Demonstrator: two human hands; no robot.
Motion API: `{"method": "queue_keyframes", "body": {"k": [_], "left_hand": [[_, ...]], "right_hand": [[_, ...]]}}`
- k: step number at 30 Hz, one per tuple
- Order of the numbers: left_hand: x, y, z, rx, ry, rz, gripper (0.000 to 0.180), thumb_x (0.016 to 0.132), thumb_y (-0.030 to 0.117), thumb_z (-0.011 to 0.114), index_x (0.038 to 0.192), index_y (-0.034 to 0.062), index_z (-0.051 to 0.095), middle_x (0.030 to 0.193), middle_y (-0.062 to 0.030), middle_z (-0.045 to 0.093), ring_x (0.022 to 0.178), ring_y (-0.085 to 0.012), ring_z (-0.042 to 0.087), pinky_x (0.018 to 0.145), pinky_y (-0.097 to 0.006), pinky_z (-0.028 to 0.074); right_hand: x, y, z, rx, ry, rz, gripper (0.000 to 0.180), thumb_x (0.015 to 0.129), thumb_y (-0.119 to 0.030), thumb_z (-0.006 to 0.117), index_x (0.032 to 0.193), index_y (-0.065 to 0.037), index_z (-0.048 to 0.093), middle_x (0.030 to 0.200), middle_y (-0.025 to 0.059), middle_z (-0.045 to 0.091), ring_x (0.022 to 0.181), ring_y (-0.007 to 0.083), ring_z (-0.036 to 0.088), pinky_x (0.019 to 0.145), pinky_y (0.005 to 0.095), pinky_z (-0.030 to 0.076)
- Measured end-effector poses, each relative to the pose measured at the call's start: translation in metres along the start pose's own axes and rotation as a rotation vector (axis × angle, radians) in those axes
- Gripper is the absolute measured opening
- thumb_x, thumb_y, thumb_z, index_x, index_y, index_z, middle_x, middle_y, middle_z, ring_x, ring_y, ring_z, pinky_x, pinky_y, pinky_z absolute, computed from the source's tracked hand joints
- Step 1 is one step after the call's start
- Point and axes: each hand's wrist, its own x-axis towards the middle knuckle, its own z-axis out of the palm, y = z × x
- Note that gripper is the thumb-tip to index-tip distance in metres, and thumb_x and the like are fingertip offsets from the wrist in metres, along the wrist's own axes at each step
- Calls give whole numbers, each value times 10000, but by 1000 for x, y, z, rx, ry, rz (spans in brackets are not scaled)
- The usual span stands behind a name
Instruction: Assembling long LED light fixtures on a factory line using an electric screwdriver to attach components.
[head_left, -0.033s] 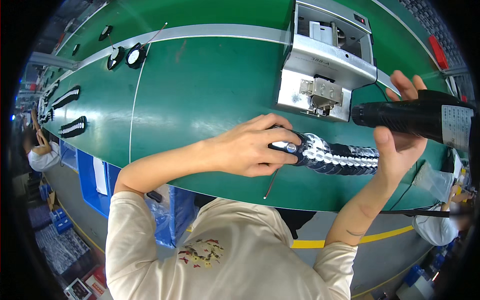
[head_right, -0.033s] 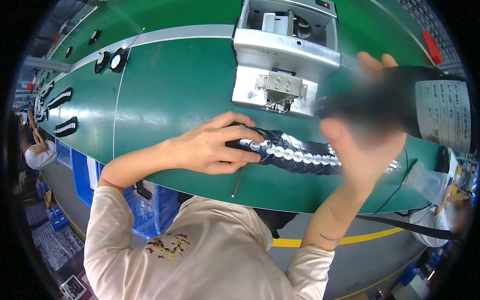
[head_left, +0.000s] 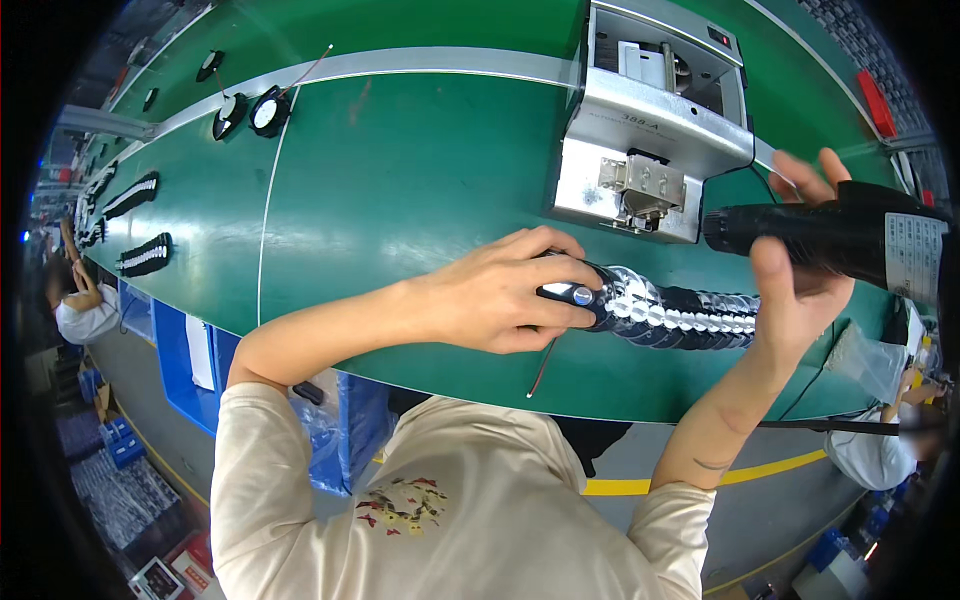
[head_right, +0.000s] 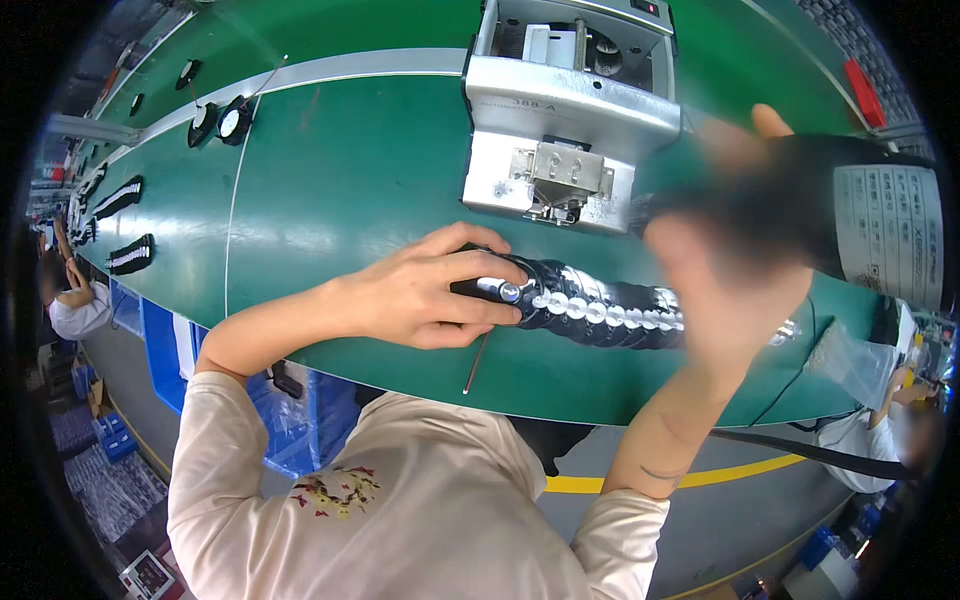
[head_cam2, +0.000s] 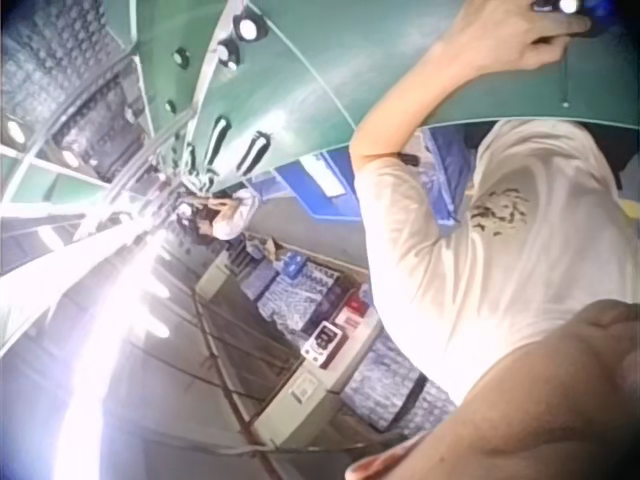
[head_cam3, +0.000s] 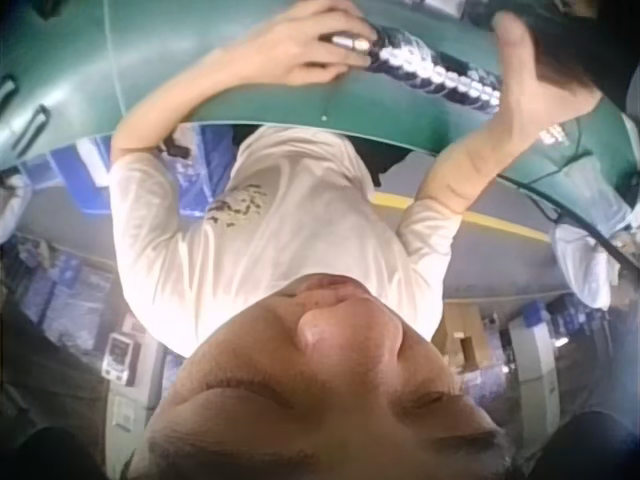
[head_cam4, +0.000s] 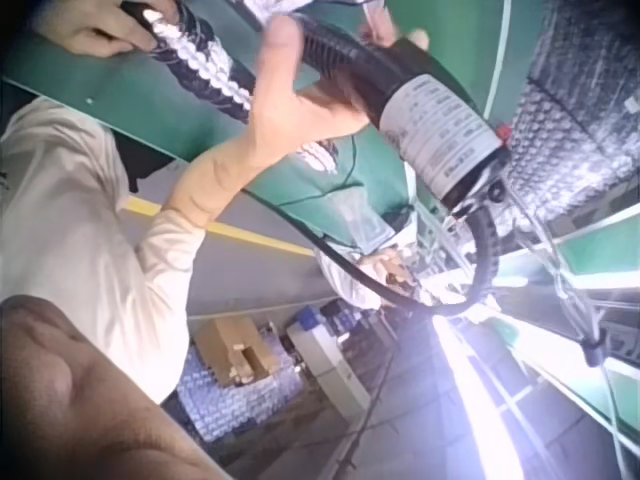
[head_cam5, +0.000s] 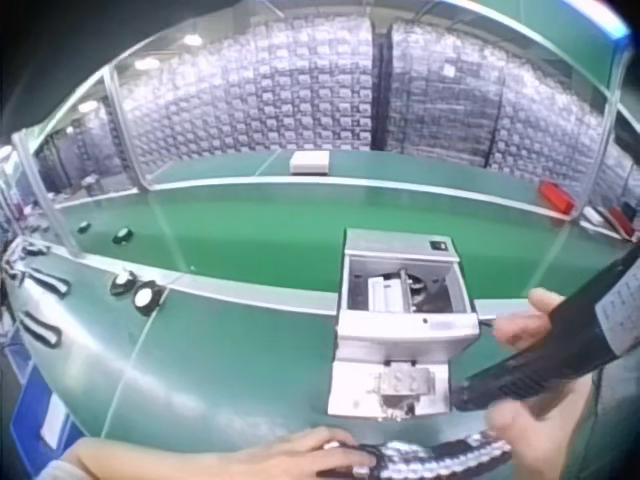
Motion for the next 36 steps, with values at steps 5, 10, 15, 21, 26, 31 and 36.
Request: {"method": "queue_keyframes", "body": {"k": [5,10,15,21,26,31,36], "left_hand": [[6,0,-3,-56,-51,-36,308,673,29,727,967,120,732,1158,-82,582,1121,-324,541,862,-407,513],[-1,4,8,-63,10,-96,268,678,72,773,932,127,711,1130,-81,553,1155,-328,552,881,-433,498],[-3,-1,14,-12,0,-59,284,663,102,767,919,140,650,1132,-73,521,1076,-300,527,882,-427,465],[-5,3,12,31,-6,-51,295,666,106,764,924,148,627,1104,-68,513,1075,-286,525,861,-410,456],[-9,3,16,-6,43,-63,315,703,97,744,1000,154,654,1144,-71,520,1094,-277,528,876,-417,450],[-9,2,15,-34,48,-85,153,783,133,738,933,148,714,1094,-67,559,1105,-305,572,868,-423,470],[-14,0,19,-15,91,-67,205,728,131,713,930,160,707,1109,-38,550,1070,-245,535,868,-397,430]], "right_hand": [[-1,-2,-7,65,63,-27,659,832,-216,697,1317,113,395,886,154,609,813,265,615,772,404,522],[-3,-9,-7,217,108,-55,719,874,-330,584,1414,39,284,818,95,505,668,198,490,616,356,406],[17,-25,-11,498,-206,-225,653,886,-231,552,1437,-7,281,790,41,470,649,141,451,645,330,364],[28,-33,15,887,-269,-92,502,969,-188,485,1419,-25,332,811,16,455,614,87,440,583,291,376],[42,-27,46,723,-141,-133,377,962,-149,449,1315,-22,479,772,14,455,563,93,414,560,289,378],[47,-28,55,836,-123,-64,350,922,-125,476,1257,-30,514,742,16,447,536,98,401,543,291,377],[50,-33,65,531,-84,75,298,870,-100,512,1164,-57,523,718,19,437,496,99,384,523,293,376]]}}
